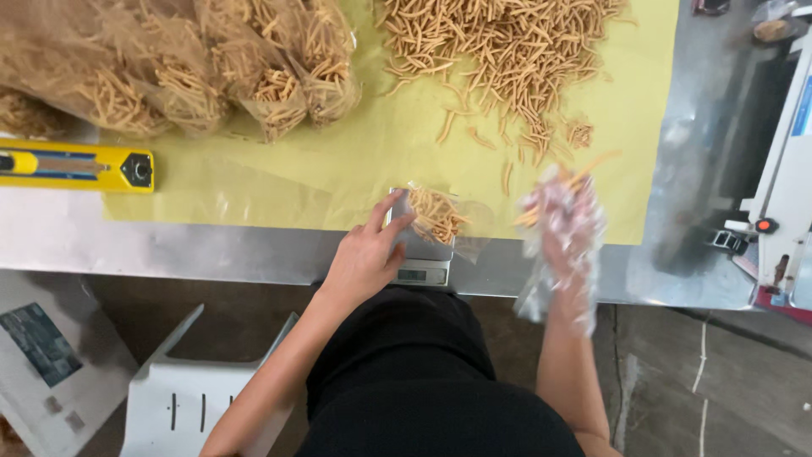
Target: The person scoops thin, stick-like snacks from a bulk pile on a yellow mat into small clear plastic bags. They place each filled bag onto a digital scale to verify the weight, then move the bag aside to a stack of completed packages. The process is repeated continuously throughout the clip.
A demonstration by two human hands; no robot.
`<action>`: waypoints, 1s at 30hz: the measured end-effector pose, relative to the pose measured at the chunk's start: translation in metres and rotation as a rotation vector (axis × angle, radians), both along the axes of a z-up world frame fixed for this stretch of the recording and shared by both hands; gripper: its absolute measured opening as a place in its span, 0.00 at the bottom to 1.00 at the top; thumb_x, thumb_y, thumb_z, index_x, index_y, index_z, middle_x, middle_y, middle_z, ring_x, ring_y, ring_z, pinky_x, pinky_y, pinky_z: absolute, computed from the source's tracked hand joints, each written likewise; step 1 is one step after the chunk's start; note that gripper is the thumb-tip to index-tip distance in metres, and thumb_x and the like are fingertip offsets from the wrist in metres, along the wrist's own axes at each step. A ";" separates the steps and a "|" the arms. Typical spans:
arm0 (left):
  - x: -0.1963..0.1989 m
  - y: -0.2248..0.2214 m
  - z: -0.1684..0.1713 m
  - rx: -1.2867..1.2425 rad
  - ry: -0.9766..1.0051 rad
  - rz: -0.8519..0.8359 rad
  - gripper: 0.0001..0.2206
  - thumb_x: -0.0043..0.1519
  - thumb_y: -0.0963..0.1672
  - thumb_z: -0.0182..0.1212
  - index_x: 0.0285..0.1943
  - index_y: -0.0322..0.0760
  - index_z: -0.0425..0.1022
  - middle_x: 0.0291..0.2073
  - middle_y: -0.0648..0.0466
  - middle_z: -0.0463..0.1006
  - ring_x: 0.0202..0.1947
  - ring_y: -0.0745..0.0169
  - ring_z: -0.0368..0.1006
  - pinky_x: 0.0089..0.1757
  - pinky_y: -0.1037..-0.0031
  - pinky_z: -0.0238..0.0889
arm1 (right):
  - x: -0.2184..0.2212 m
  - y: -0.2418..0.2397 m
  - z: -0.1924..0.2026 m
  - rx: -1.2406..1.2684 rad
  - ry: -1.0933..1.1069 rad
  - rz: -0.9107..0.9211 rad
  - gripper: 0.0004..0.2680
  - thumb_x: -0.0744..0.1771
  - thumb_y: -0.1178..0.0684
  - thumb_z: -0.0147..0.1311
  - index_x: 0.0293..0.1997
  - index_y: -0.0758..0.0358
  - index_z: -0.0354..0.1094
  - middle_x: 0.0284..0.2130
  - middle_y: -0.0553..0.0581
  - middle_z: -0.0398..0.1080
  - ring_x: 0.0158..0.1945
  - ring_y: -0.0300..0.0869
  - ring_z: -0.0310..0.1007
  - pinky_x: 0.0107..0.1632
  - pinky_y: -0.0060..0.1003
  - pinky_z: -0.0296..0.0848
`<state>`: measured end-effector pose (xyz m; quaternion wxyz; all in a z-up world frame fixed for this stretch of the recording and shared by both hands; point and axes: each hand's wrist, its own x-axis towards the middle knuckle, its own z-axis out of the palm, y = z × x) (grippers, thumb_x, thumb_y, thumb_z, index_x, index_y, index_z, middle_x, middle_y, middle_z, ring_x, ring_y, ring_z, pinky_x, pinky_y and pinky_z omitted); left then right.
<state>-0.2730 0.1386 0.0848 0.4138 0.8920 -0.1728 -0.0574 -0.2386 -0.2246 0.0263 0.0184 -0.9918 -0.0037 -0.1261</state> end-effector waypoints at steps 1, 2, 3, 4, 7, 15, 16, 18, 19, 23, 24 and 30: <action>0.004 -0.003 0.000 0.005 -0.004 -0.014 0.24 0.52 0.38 0.64 0.61 0.39 0.73 0.69 0.43 0.64 0.35 0.42 0.76 0.39 0.58 0.71 | -0.015 0.004 -0.010 -0.648 -0.088 0.107 0.12 0.72 0.49 0.59 0.57 0.67 0.65 0.40 0.59 0.74 0.33 0.41 0.69 0.33 0.32 0.71; 0.007 -0.006 -0.001 0.009 -0.009 -0.027 0.24 0.52 0.38 0.64 0.61 0.39 0.73 0.68 0.43 0.64 0.34 0.41 0.76 0.39 0.58 0.71 | -0.027 0.013 -0.015 -1.298 -0.163 0.215 0.12 0.72 0.51 0.60 0.57 0.67 0.64 0.42 0.59 0.72 0.34 0.43 0.65 0.34 0.34 0.68; 0.009 -0.008 0.000 -0.014 -0.053 -0.040 0.24 0.52 0.38 0.63 0.61 0.39 0.73 0.69 0.43 0.65 0.36 0.43 0.77 0.40 0.58 0.71 | -0.037 0.027 -0.016 -1.946 -0.222 0.328 0.13 0.73 0.52 0.61 0.57 0.68 0.63 0.44 0.60 0.69 0.35 0.44 0.60 0.35 0.37 0.66; 0.011 -0.012 0.000 -0.039 -0.096 -0.052 0.24 0.52 0.38 0.63 0.61 0.39 0.73 0.69 0.43 0.65 0.39 0.44 0.78 0.41 0.59 0.72 | -0.047 0.043 -0.011 -1.133 -0.124 0.272 0.13 0.71 0.52 0.60 0.58 0.68 0.64 0.43 0.62 0.71 0.37 0.48 0.66 0.37 0.39 0.70; 0.019 -0.017 0.001 -0.059 -0.106 -0.097 0.23 0.53 0.38 0.63 0.61 0.38 0.73 0.69 0.43 0.65 0.39 0.46 0.78 0.40 0.60 0.71 | -0.060 0.084 0.018 0.554 0.062 0.027 0.13 0.68 0.54 0.58 0.56 0.68 0.65 0.40 0.63 0.75 0.39 0.56 0.77 0.39 0.44 0.76; 0.020 -0.014 0.002 -0.043 -0.136 -0.125 0.23 0.54 0.38 0.63 0.61 0.39 0.73 0.69 0.42 0.65 0.40 0.47 0.79 0.41 0.59 0.72 | -0.047 0.096 0.037 0.693 -0.106 0.044 0.07 0.68 0.57 0.56 0.49 0.64 0.64 0.34 0.59 0.73 0.35 0.54 0.76 0.38 0.44 0.76; 0.019 -0.013 0.002 -0.045 -0.151 -0.118 0.23 0.54 0.38 0.63 0.61 0.39 0.73 0.69 0.43 0.65 0.41 0.47 0.79 0.41 0.60 0.72 | -0.045 0.095 0.034 0.624 -0.117 0.111 0.08 0.68 0.57 0.57 0.49 0.64 0.64 0.34 0.59 0.73 0.34 0.54 0.76 0.38 0.45 0.76; 0.018 -0.009 0.003 -0.047 -0.176 -0.104 0.23 0.54 0.38 0.63 0.61 0.39 0.73 0.69 0.43 0.65 0.42 0.45 0.79 0.41 0.60 0.73 | -0.042 0.094 0.027 0.486 -0.137 0.243 0.08 0.67 0.58 0.57 0.49 0.64 0.64 0.32 0.58 0.72 0.34 0.54 0.75 0.38 0.45 0.76; 0.018 -0.008 0.003 -0.053 -0.189 -0.096 0.23 0.54 0.38 0.63 0.61 0.39 0.72 0.68 0.42 0.65 0.43 0.45 0.79 0.41 0.60 0.73 | -0.041 0.092 0.024 0.453 -0.139 0.254 0.08 0.67 0.59 0.57 0.48 0.63 0.65 0.33 0.58 0.72 0.34 0.54 0.75 0.38 0.45 0.76; 0.018 -0.007 0.006 -0.018 -0.116 -0.079 0.22 0.54 0.38 0.64 0.60 0.39 0.73 0.68 0.42 0.66 0.39 0.43 0.77 0.40 0.59 0.73 | -0.043 0.090 0.018 0.514 -0.155 0.199 0.06 0.67 0.58 0.57 0.46 0.61 0.66 0.32 0.57 0.73 0.33 0.54 0.75 0.37 0.44 0.76; 0.017 -0.006 0.007 -0.025 -0.120 -0.077 0.22 0.54 0.38 0.64 0.61 0.39 0.73 0.68 0.43 0.66 0.39 0.43 0.77 0.41 0.59 0.73 | -0.044 0.090 0.017 0.577 -0.162 0.156 0.05 0.67 0.57 0.57 0.45 0.61 0.67 0.30 0.56 0.73 0.32 0.54 0.75 0.36 0.44 0.75; 0.018 -0.006 0.008 -0.010 -0.127 -0.086 0.23 0.54 0.38 0.63 0.61 0.39 0.72 0.68 0.43 0.66 0.38 0.45 0.78 0.41 0.59 0.72 | -0.026 0.067 -0.010 0.588 -0.007 0.008 0.03 0.72 0.56 0.53 0.42 0.61 0.66 0.28 0.53 0.71 0.28 0.47 0.73 0.32 0.39 0.72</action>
